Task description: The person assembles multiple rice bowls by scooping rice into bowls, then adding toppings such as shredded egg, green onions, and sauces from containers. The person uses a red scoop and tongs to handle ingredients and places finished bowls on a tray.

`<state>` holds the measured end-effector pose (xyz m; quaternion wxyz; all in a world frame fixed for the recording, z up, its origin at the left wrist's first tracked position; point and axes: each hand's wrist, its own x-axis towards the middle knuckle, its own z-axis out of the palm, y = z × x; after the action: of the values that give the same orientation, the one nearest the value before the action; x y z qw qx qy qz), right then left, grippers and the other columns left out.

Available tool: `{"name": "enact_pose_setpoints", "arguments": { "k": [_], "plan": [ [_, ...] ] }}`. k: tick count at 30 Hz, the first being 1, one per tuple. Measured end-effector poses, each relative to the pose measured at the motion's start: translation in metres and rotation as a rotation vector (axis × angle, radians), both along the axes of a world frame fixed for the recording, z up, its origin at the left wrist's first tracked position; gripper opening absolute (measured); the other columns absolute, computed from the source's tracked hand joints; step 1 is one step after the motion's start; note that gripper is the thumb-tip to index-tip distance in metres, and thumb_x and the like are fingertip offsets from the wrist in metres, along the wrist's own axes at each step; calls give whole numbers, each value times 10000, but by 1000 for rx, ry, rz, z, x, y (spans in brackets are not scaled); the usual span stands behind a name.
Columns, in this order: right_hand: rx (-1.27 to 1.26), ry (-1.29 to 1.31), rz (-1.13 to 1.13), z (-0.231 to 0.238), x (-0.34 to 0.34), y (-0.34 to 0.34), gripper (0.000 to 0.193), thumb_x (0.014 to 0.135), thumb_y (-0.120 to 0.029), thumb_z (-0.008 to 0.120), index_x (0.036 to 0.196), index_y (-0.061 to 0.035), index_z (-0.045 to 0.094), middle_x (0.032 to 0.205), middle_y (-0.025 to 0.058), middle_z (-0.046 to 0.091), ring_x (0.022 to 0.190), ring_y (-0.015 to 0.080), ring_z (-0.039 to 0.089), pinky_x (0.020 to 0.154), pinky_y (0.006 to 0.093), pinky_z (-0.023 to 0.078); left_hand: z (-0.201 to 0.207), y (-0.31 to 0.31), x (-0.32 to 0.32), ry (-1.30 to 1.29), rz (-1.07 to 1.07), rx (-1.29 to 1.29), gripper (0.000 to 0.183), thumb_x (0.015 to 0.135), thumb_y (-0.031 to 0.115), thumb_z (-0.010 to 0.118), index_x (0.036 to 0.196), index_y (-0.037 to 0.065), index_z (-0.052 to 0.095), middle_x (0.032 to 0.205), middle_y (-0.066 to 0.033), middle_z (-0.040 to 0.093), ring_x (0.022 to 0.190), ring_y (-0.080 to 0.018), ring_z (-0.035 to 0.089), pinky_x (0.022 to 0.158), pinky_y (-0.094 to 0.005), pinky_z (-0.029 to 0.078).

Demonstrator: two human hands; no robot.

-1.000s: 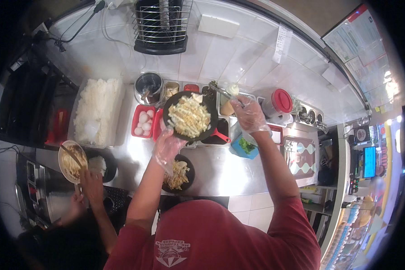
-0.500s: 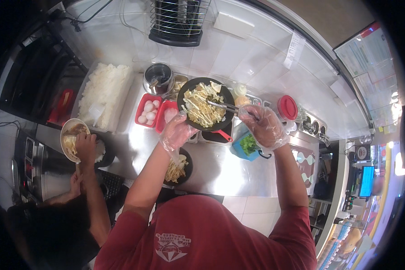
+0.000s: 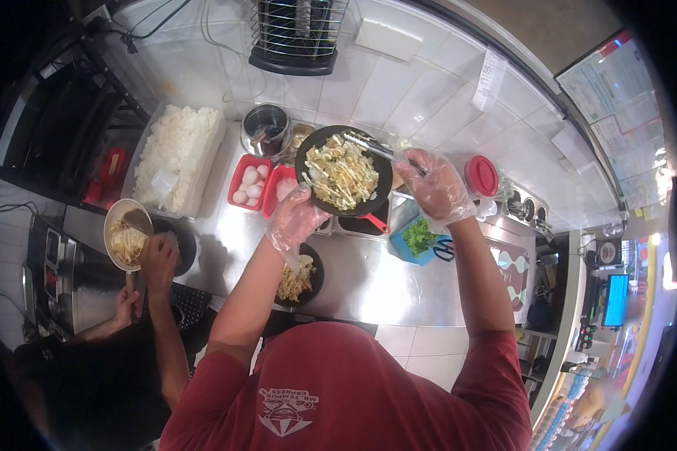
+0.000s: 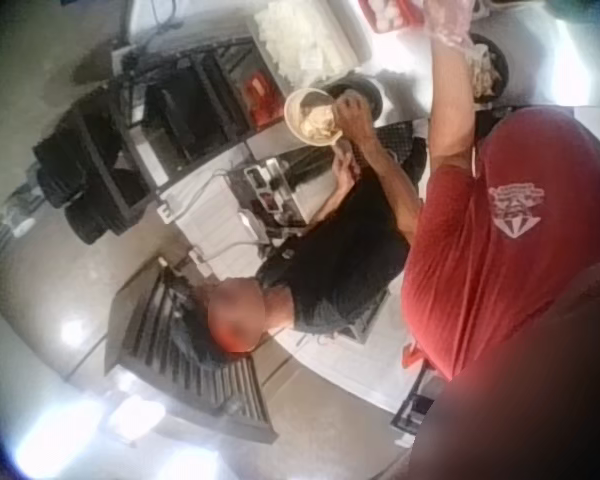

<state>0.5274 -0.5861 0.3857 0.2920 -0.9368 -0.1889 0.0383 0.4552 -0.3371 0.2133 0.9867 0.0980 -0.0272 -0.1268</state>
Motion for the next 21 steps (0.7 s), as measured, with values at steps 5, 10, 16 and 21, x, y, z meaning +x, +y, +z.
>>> {"name": "enact_pose_setpoints", "arguments": {
  "k": [5, 10, 16, 21],
  "plan": [
    [-12, 12, -34, 6, -2, -6, 468, 979, -383, 690, 1221, 17, 683, 1094, 293, 709, 1030, 431, 696, 882, 451, 538, 0, 1, -2, 10, 9, 16, 658, 895, 145, 687, 1506, 92, 449, 1523, -173, 487, 1406, -352, 493, 1164, -529, 443],
    [-60, -14, 13, 14, -13, -15, 450, 980, -368, 692, 1199, 25, 683, 1054, 277, 715, 986, 428, 698, 846, 441, 541, -1, 1, -1, -1, 5, 15, 670, 890, 160, 690, 1508, 89, 442, 1531, -175, 478, 1408, -353, 492, 1169, -528, 434],
    [-34, -51, 56, 10, -20, -28, 406, 973, -331, 711, 1164, 27, 686, 1004, 262, 710, 948, 423, 697, 805, 438, 540, 3, -1, 0, -34, 14, -32, 668, 903, 135, 695, 1497, 0, 420, 1508, -189, 497, 1403, -346, 494, 1191, -507, 421],
    [-19, -112, 33, 8, -13, -21, 296, 994, -258, 685, 1108, 14, 690, 916, 216, 689, 829, 339, 659, 746, 409, 514, 2, -1, 1, -41, 3, -44, 661, 907, 129, 680, 1500, -2, 422, 1518, -193, 488, 1417, -350, 478, 1201, -510, 405]
  ]
}}
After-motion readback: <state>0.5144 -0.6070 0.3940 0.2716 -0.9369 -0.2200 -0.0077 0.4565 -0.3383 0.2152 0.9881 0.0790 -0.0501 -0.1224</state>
